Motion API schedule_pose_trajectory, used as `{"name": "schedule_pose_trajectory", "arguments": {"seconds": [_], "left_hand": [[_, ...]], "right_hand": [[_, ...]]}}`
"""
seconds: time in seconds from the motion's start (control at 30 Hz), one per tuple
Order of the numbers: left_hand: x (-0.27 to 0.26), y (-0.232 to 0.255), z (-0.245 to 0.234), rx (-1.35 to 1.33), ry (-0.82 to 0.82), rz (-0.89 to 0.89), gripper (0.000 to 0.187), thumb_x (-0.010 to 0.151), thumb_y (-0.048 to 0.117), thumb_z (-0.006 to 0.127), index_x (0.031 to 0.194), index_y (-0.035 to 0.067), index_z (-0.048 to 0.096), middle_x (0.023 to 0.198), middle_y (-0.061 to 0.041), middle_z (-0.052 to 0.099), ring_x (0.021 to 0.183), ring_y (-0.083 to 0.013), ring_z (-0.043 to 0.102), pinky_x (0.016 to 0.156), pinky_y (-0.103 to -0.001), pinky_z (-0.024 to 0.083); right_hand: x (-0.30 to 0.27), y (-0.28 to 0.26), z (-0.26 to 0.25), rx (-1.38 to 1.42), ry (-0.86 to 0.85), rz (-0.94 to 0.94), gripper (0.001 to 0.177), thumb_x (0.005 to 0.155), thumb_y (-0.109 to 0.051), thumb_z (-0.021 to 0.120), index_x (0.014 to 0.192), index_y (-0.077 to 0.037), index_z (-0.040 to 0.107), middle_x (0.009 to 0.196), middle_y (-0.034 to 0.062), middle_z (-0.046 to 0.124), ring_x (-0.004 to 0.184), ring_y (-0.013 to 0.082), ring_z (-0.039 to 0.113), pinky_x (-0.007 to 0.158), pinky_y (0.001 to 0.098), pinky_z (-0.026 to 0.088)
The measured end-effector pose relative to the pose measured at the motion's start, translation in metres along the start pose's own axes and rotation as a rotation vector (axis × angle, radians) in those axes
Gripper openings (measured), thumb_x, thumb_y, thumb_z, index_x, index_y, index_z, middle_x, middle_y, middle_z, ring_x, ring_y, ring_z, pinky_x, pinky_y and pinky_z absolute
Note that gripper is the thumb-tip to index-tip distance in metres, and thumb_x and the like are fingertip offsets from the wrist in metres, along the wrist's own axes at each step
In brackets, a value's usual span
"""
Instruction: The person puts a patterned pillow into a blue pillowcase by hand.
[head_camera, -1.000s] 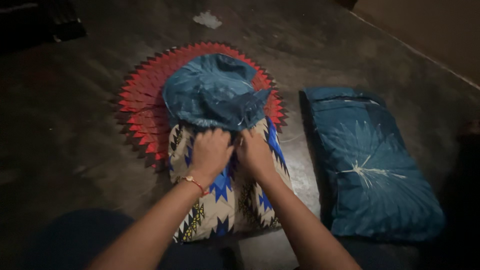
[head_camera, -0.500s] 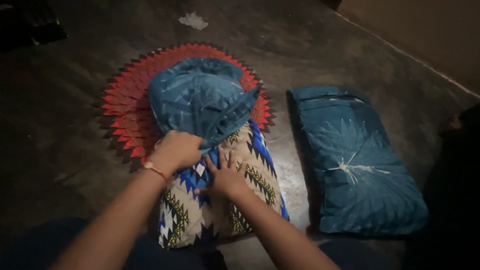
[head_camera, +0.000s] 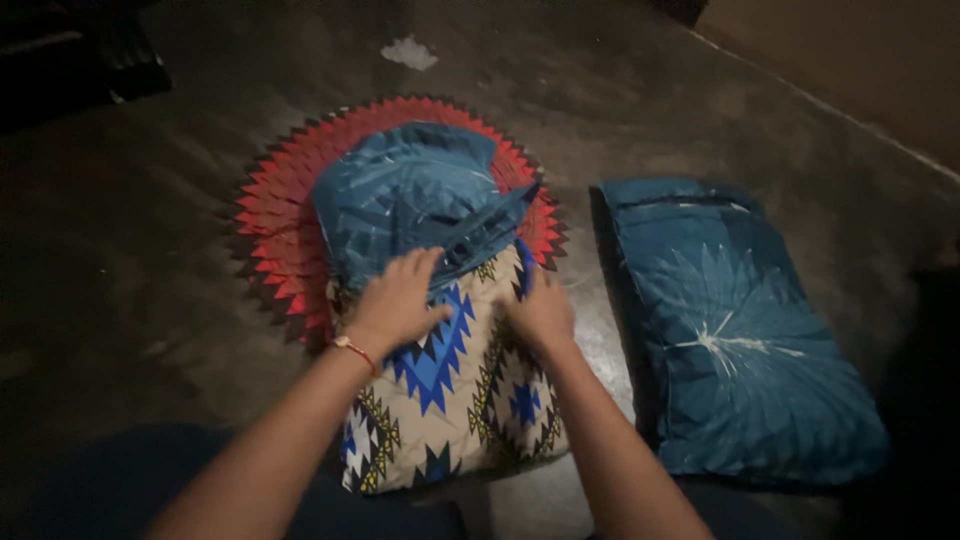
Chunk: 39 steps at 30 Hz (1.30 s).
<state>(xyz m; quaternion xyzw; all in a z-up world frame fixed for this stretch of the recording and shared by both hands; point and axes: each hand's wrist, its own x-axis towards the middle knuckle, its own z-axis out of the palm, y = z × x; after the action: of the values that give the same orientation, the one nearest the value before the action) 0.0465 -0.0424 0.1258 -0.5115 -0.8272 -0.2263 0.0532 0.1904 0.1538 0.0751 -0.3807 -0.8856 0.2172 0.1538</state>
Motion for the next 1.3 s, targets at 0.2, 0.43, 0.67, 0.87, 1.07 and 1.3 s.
{"name": "schedule_pose_trajectory", "arguments": {"seconds": [0.2,0.43,0.67,0.87,1.07,1.3], "left_hand": [[-0.003,0.008,0.025,0.139,-0.314,-0.235,0.051,0.090,0.047,0.071,0.125,0.011,0.065,0.115,-0.009,0.075,0.112,-0.0290,0.069,0.098,-0.049,0.046],[0.002,-0.010,0.018,-0.014,-0.448,0.012,0.039,0.077,0.037,0.071,0.112,0.020,0.078,0.103,-0.013,0.076,0.103,-0.0301,0.070,0.092,-0.046,0.048],[-0.003,0.013,0.009,-0.042,-0.310,0.013,0.041,0.081,0.037,0.070,0.114,0.013,0.073,0.114,-0.014,0.071,0.112,-0.0337,0.066,0.096,-0.046,0.048],[-0.001,0.023,0.033,-0.425,-0.083,-0.172,0.088,0.077,0.034,0.074,0.153,0.004,0.042,0.135,-0.023,0.056,0.114,-0.0462,0.062,0.093,-0.049,0.052],[0.003,0.044,0.018,-0.484,-0.249,-0.123,0.043,0.080,0.027,0.067,0.120,0.013,0.073,0.116,-0.017,0.073,0.108,-0.0364,0.069,0.094,-0.045,0.053],[0.001,0.051,-0.006,0.008,-0.505,0.063,0.026,0.083,0.022,0.064,0.102,0.008,0.076,0.104,-0.019,0.074,0.103,-0.0364,0.070,0.092,-0.045,0.055]], "right_hand": [[-0.017,-0.003,-0.003,-0.034,-0.217,0.236,0.109,0.070,-0.064,0.078,0.158,-0.021,0.031,0.145,0.0245,0.049,0.133,0.0422,0.051,0.108,0.0506,0.045],[-0.032,-0.050,0.014,-0.204,-0.213,0.060,0.102,0.074,-0.063,0.073,0.158,-0.022,0.032,0.158,0.0224,0.032,0.146,0.0451,0.029,0.114,0.0611,0.032],[-0.045,-0.039,0.043,-0.305,-0.300,-0.162,0.079,0.085,-0.049,0.064,0.153,-0.019,0.039,0.169,0.0173,0.013,0.155,0.0459,0.007,0.117,0.0720,0.012],[-0.044,-0.041,0.039,-0.308,-0.344,-0.185,0.084,0.088,-0.055,0.062,0.155,-0.014,0.034,0.168,0.0220,0.006,0.153,0.0496,0.001,0.114,0.0731,0.009],[-0.045,-0.032,0.048,-0.483,-0.554,-0.150,0.073,0.086,-0.056,0.057,0.154,-0.030,0.045,0.163,0.0046,0.035,0.158,0.0495,0.002,0.123,0.0727,0.006],[-0.039,-0.004,0.071,-0.454,-0.325,-0.267,0.085,0.075,-0.062,0.068,0.149,-0.024,0.050,0.163,0.0139,0.035,0.150,0.0465,0.020,0.112,0.0715,0.011]]}}
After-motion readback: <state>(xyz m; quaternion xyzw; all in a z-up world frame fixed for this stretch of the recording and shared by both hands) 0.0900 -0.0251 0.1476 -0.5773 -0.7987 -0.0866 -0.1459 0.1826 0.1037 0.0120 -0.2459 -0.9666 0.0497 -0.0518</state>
